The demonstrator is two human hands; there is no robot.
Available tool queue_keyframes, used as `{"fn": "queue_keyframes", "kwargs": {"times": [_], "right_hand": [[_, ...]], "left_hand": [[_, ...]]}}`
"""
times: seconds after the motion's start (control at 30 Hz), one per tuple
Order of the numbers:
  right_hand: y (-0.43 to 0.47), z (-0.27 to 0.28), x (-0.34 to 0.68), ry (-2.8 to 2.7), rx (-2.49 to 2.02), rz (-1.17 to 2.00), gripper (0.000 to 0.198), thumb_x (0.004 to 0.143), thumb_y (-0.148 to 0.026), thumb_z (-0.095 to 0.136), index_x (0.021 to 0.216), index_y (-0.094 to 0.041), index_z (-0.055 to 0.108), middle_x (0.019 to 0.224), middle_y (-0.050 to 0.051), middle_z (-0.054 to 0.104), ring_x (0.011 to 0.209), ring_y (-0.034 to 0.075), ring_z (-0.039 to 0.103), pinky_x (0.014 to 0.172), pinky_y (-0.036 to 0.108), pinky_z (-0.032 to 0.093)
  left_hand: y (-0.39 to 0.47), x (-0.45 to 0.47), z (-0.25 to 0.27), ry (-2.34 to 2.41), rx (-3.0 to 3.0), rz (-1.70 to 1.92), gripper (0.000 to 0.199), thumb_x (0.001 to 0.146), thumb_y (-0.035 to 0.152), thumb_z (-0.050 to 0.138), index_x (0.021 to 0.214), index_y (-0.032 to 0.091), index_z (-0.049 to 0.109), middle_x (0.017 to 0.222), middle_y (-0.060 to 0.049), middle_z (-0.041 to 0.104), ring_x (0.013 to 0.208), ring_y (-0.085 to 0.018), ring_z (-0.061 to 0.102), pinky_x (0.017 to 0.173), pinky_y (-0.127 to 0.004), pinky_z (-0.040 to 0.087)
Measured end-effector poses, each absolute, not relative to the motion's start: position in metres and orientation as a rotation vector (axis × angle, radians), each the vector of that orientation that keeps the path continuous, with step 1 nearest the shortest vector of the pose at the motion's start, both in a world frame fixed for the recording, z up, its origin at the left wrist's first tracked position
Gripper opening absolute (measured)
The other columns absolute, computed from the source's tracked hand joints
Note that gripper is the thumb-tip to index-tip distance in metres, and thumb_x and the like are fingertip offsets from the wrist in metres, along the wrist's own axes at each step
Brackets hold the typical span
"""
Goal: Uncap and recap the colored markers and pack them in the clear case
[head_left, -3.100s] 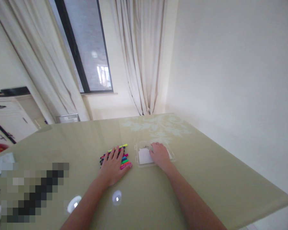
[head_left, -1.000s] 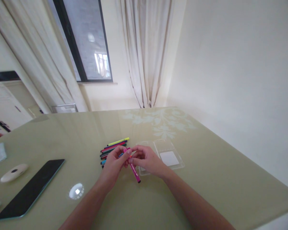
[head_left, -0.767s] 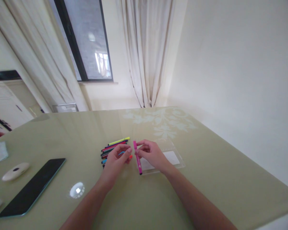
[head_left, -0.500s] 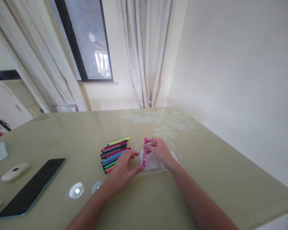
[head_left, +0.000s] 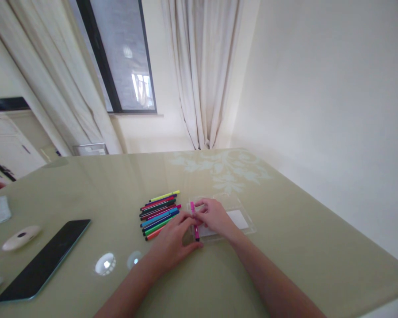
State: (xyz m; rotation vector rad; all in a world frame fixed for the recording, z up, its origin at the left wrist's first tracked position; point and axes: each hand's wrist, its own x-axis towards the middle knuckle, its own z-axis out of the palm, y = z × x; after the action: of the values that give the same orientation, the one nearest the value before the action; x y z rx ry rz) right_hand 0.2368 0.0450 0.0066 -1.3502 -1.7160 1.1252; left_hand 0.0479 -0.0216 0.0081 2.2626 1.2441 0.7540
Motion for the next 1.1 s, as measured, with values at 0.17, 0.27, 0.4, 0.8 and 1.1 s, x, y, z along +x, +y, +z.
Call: {"fn": "queue_keyframes", "kwargs": {"times": [0.17, 0.27, 0.4, 0.8, 1.1], "right_hand": [[0.041, 0.01, 0.236, -1.761, -1.365, 1.093, 0.022, 0.079, -0.021, 0.075, 0.1, -0.02, 0.07, 0.065, -0.001, 0.071, 0.057, 0.017, 0.067, 0.052, 0.023, 0.048], [0.039, 0.011, 0.235, -1.787, -1.361, 1.108, 0.018, 0.079, -0.019, 0.072, 0.096, -0.02, 0.069, 0.063, -0.003, 0.07, 0.056, 0.016, 0.066, 0.051, 0.022, 0.046], [0.038, 0.01, 0.233, -1.873, -1.339, 1.036, 0.005, 0.08, -0.016, 0.066, 0.079, -0.02, 0.069, 0.065, -0.001, 0.07, 0.06, 0.015, 0.066, 0.055, 0.023, 0.045], [0.043, 0.02, 0.238, -1.834, -1.393, 0.8, 0.014, 0.089, -0.025, 0.062, 0.082, -0.02, 0.073, 0.071, 0.002, 0.071, 0.063, 0.015, 0.065, 0.063, 0.026, 0.049], [0.044, 0.018, 0.237, -1.765, -1.359, 0.79, 0.016, 0.088, -0.028, 0.061, 0.082, -0.02, 0.073, 0.073, 0.003, 0.071, 0.068, 0.017, 0.065, 0.065, 0.027, 0.051]], "left_hand": [[-0.021, 0.047, 0.009, 1.227, 2.291, 0.756, 0.038, 0.082, 0.037, 0.079, 0.118, 0.031, 0.068, 0.133, -0.005, 0.063, 0.122, -0.028, 0.059, 0.104, -0.04, 0.047], [-0.02, 0.047, 0.008, 1.217, 2.308, 0.756, 0.033, 0.082, 0.039, 0.079, 0.112, 0.029, 0.071, 0.128, -0.006, 0.066, 0.118, -0.029, 0.061, 0.102, -0.04, 0.048], [-0.021, 0.049, 0.009, 1.234, 2.319, 0.752, 0.025, 0.082, 0.039, 0.079, 0.104, 0.029, 0.073, 0.121, -0.005, 0.069, 0.112, -0.028, 0.063, 0.099, -0.04, 0.049], [0.003, 0.019, 0.013, 1.748, 2.192, 0.913, 0.018, 0.091, 0.04, 0.065, 0.084, 0.024, 0.068, 0.094, -0.005, 0.072, 0.096, -0.027, 0.064, 0.087, -0.038, 0.045], [-0.004, 0.023, 0.015, 1.746, 2.306, 0.696, 0.014, 0.091, 0.034, 0.063, 0.082, 0.024, 0.067, 0.093, -0.006, 0.072, 0.093, -0.027, 0.062, 0.081, -0.035, 0.042]]}}
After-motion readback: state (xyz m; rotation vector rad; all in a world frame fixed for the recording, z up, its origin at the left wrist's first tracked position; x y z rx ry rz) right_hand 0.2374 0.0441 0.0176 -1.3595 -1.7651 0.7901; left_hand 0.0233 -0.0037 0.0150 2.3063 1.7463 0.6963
